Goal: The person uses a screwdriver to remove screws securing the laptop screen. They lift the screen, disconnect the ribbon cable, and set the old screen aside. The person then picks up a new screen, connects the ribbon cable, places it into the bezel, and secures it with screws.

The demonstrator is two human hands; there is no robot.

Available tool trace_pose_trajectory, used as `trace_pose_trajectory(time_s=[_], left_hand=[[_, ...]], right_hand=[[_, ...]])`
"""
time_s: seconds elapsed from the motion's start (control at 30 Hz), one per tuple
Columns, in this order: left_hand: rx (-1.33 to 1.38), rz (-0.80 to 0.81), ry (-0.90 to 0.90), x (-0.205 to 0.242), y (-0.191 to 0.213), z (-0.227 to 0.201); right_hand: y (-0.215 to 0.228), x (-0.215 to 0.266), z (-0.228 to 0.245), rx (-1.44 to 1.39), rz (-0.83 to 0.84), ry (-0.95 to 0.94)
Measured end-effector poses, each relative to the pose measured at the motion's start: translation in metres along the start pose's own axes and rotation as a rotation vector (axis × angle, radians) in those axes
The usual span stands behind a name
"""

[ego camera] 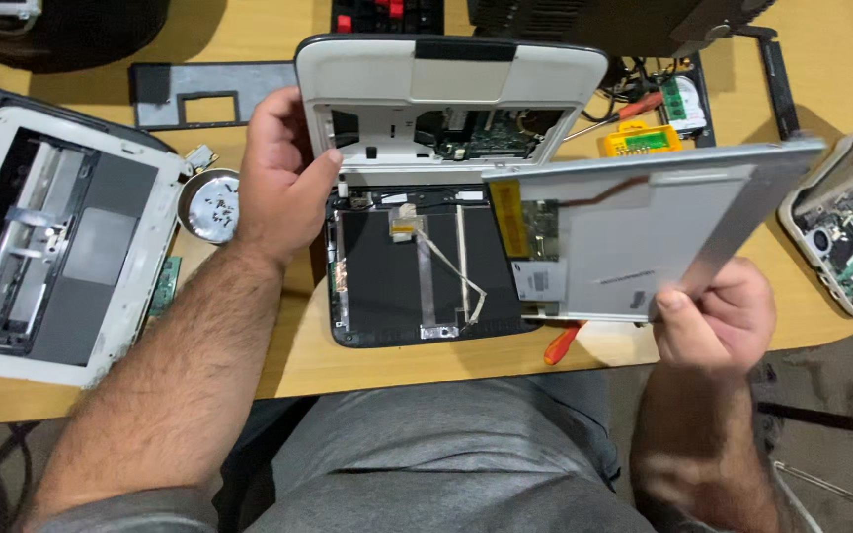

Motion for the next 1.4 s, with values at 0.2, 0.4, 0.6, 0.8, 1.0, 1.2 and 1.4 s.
trace_pose_trajectory(time_s=[0.2,0.4,0.6,0.8,1.0,1.2,1.4], left_hand=[[-0.02,0.015,-0.011,-0.002,0.002,-0.004],[0.018,0.019,-0.013,-0.004,0.002,0.001],[0.05,0.089,0.072,-0.005,0.008,-0.006],[-0.071,0.154,0.067,-0.008,0.012,-0.008],[-0.068,0.186,0.001,-0.003,0.012,-0.007],[-0.117,0.185,-0.035,0.001,0.014,-0.003],[-0.348,0.17,-0.15,0.0,0.013,-0.018]], right_hand=[[-0.025,-0.036,0.011,0.192,0.125,0.168],[-0.058,-0.092,0.035,0.268,0.329,0.319],[-0.068,-0.1,0.025,0.252,0.211,0.345],[-0.077,-0.108,-0.002,0.066,0.214,0.351],[-0.085,-0.105,-0.006,0.082,0.247,0.29],[-0.092,-0.102,-0.006,0.075,0.348,0.236],[-0.105,-0.102,-0.004,0.041,0.446,0.227]])
Point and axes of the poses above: each hand's wrist, its own x-axis away from the middle knuckle, its own y-axis out of the back of the hand, z = x × y, the point moved 3 cm from there along -x, towards the middle knuckle
